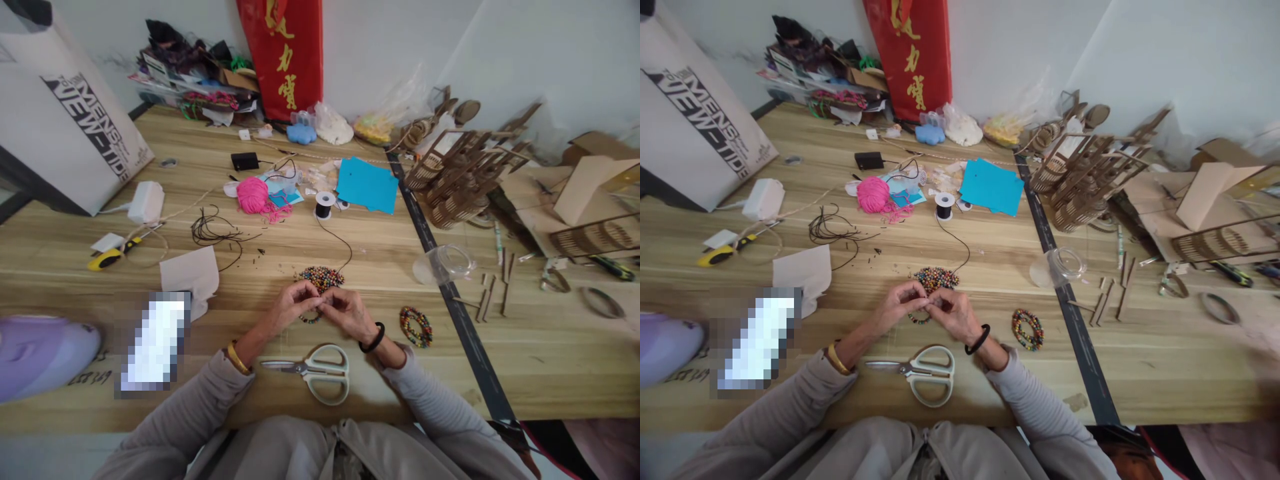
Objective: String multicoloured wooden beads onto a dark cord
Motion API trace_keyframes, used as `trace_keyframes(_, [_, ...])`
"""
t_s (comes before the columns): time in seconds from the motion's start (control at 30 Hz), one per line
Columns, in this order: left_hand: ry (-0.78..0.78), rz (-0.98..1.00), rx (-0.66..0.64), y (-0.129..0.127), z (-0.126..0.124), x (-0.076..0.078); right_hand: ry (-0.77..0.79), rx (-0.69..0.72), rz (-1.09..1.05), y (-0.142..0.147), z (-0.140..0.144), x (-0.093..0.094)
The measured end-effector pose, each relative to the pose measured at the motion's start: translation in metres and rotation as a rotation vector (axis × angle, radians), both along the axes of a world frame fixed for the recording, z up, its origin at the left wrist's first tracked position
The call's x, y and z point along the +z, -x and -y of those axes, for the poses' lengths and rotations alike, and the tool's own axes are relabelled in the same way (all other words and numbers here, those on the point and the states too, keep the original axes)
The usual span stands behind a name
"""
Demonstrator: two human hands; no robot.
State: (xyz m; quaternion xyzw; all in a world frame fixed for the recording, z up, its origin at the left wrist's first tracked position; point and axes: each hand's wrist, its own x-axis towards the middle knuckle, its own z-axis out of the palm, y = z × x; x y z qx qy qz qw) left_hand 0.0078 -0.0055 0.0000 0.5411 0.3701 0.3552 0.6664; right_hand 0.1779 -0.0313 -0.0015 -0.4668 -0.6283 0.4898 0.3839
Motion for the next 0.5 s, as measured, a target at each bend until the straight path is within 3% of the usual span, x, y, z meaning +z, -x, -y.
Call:
trace_keyframes(0.23, [0.037,-0.006,-0.006,0.0039,-0.0036,-0.0035,0.068,0.062,-0.152,-0.0041,-0.0040,-0.0025])
trace_keyframes(0.5, [0.050,-0.021,0.028,0.0033,-0.0051,-0.0053,0.013,0.057,-0.072,-0.0082,-0.0060,-0.0038])
